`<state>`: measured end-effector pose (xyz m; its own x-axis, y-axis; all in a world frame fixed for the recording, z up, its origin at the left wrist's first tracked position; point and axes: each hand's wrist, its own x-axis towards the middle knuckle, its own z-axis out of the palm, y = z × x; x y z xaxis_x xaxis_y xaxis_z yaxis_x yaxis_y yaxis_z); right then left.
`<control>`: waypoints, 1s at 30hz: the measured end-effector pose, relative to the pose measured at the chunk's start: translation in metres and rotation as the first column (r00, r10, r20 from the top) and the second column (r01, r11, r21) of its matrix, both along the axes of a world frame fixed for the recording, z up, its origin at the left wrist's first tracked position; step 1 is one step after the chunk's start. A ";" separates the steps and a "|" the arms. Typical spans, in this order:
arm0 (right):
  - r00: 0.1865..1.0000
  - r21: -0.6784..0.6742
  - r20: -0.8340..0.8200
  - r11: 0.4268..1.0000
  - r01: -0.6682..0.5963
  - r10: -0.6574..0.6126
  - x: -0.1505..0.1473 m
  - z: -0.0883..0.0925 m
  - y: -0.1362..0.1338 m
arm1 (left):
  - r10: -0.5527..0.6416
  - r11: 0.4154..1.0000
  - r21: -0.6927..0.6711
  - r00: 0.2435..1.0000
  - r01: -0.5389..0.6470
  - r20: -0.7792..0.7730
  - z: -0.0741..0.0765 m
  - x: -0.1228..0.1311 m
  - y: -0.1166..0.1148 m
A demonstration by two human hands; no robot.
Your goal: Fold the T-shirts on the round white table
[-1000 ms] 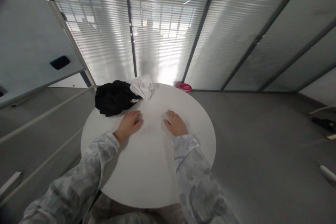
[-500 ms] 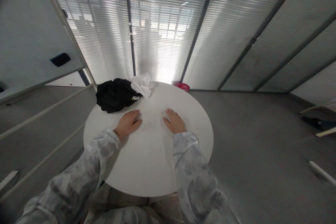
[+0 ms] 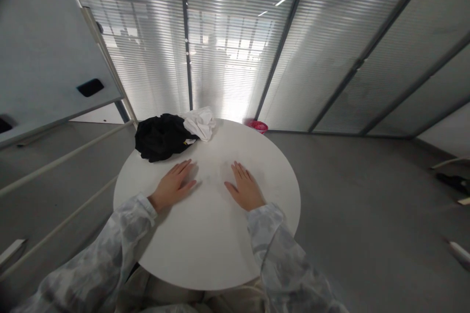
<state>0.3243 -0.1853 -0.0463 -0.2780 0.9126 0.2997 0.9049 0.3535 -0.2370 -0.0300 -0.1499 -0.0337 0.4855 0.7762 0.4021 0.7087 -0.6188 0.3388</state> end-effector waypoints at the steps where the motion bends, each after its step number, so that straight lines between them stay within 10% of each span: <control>1: 1.000 -0.001 0.017 1.000 -0.002 0.002 -0.002 0.000 -0.004 | -0.015 1.000 0.003 1.000 0.015 -0.011 0.000 0.000 -0.004; 30: 0.985 -0.072 0.163 0.997 -0.041 0.052 -0.013 0.010 -0.022 | -0.085 0.996 -0.025 0.968 0.082 -0.236 0.000 0.002 -0.018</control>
